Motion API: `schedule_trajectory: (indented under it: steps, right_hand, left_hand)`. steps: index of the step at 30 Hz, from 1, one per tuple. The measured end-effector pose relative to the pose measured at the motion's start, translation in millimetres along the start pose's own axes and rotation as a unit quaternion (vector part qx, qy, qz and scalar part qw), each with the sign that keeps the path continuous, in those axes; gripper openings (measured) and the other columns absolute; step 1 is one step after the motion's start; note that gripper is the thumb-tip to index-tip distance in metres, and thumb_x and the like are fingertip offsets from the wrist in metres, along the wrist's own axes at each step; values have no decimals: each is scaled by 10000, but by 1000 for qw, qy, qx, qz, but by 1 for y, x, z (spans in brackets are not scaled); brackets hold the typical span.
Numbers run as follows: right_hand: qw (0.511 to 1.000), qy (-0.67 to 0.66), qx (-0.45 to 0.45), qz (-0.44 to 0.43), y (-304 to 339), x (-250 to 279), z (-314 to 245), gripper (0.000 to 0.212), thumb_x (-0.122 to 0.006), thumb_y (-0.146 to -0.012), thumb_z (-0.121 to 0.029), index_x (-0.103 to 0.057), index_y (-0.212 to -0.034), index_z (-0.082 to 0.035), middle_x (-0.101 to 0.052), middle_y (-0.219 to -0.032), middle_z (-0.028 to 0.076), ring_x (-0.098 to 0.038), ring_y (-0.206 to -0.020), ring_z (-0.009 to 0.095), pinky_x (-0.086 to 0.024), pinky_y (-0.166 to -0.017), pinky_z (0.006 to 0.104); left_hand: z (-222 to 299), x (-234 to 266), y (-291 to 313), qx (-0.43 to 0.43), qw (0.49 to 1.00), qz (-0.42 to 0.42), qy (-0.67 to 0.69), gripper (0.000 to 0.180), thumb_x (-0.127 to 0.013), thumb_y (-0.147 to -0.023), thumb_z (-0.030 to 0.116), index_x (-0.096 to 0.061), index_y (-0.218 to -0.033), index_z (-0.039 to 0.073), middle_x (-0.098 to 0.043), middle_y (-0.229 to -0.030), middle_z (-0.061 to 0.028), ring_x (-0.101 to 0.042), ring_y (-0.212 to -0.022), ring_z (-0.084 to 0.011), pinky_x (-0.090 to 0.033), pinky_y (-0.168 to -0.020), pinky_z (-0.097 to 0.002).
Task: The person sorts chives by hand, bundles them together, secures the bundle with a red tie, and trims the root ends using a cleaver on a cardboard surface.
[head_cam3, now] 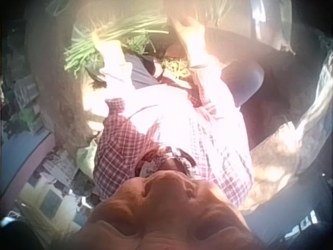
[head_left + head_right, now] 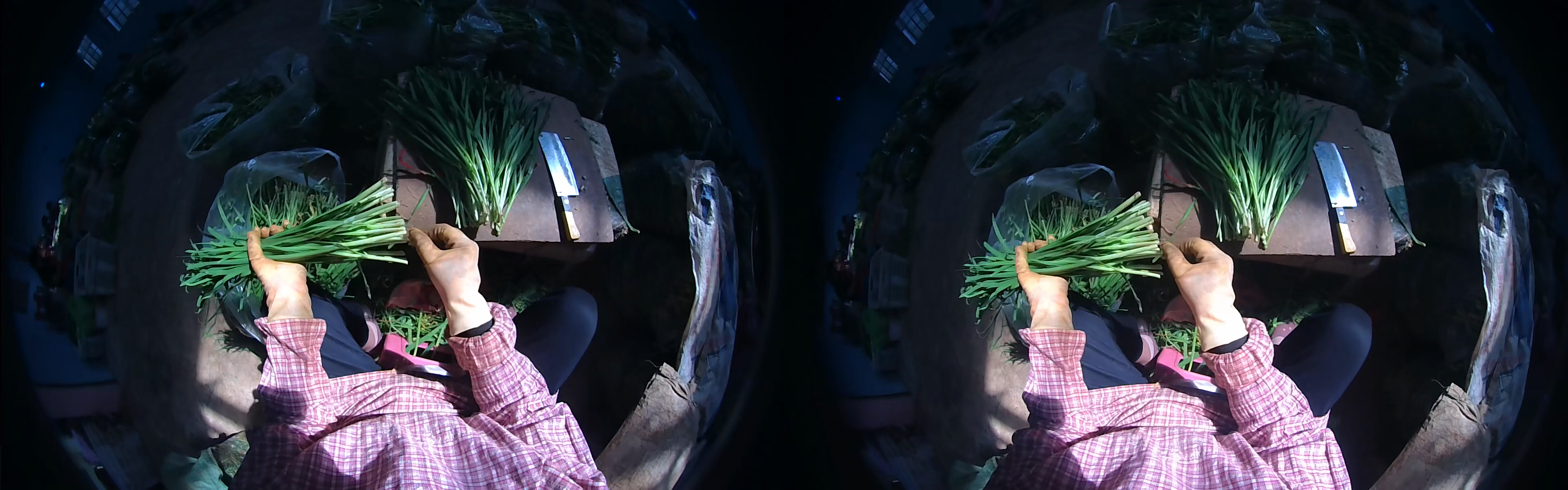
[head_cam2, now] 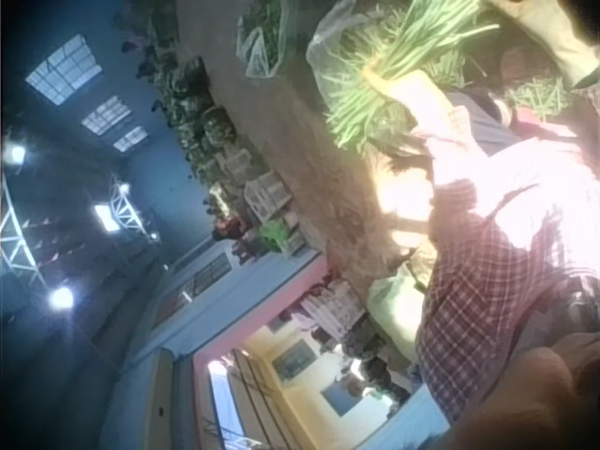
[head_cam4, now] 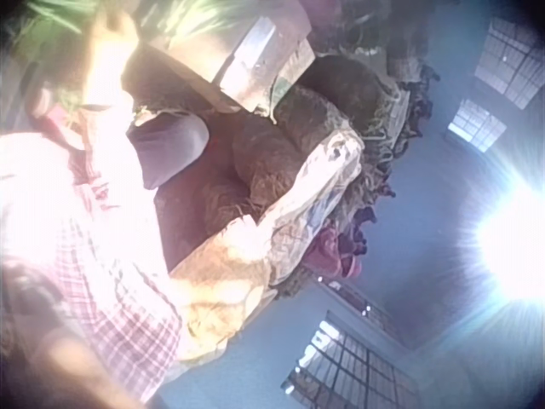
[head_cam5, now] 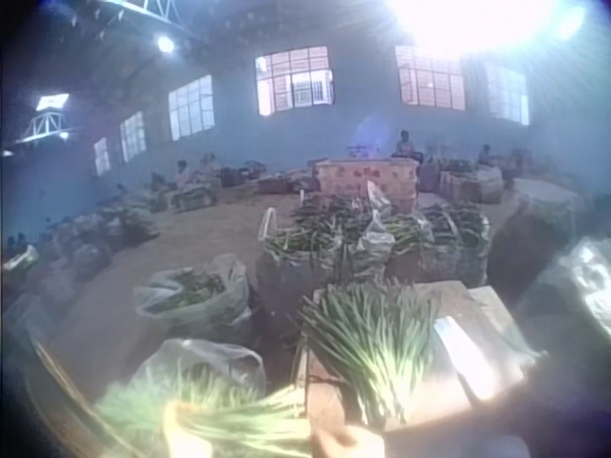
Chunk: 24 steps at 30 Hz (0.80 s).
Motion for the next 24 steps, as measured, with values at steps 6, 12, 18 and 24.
schedule_trajectory:
  steps: [6,12,18,24]
  right_hand:
    - [953,-161,-135,-216,2,-17,32,615,-753,-869,-71,-498,-1425,-14,-686,-1170,90,-639,-1005,135,-509,-912,249]
    - [883,-356,-245,-184,2,-17,37,265,-647,-974,-175,-661,-1136,34,-715,-958,78,-641,-733,108,-526,-676,259]
    - [907,-249,-230,-251,29,3,66,603,-709,-926,-328,-510,-1390,2,-604,-1315,167,-609,-1071,190,-481,-953,333]
    - [831,-504,-121,-202,-6,-40,15,1109,-840,-742,-480,-212,-1571,-94,-471,-1448,126,-466,-1336,244,-403,-1095,393]
  left_hand:
    - [2,7,-10,34,998,57,-7,213,-600,-962,293,-603,-850,112,-574,-733,-1,-602,-825,-217,-491,-1001,-457]
    - [-1,19,-20,52,999,14,10,166,-632,-942,248,-593,-875,102,-592,-802,-5,-584,-799,-178,-493,-999,-444]
    - [12,16,-33,-15,998,47,38,223,-598,-964,303,-584,-846,115,-614,-787,-16,-604,-793,-183,-484,-1018,-455]
    - [-41,-25,13,41,995,-52,70,183,-679,-938,259,-607,-864,108,-618,-823,12,-627,-834,-170,-496,-1017,-460]
Point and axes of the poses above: each hand's wrist, its own y-axis away from the middle knuckle, its own x-axis out of the back of the hand, z = x × y, the point moved 5 cm from there along -y, towards the middle knuckle
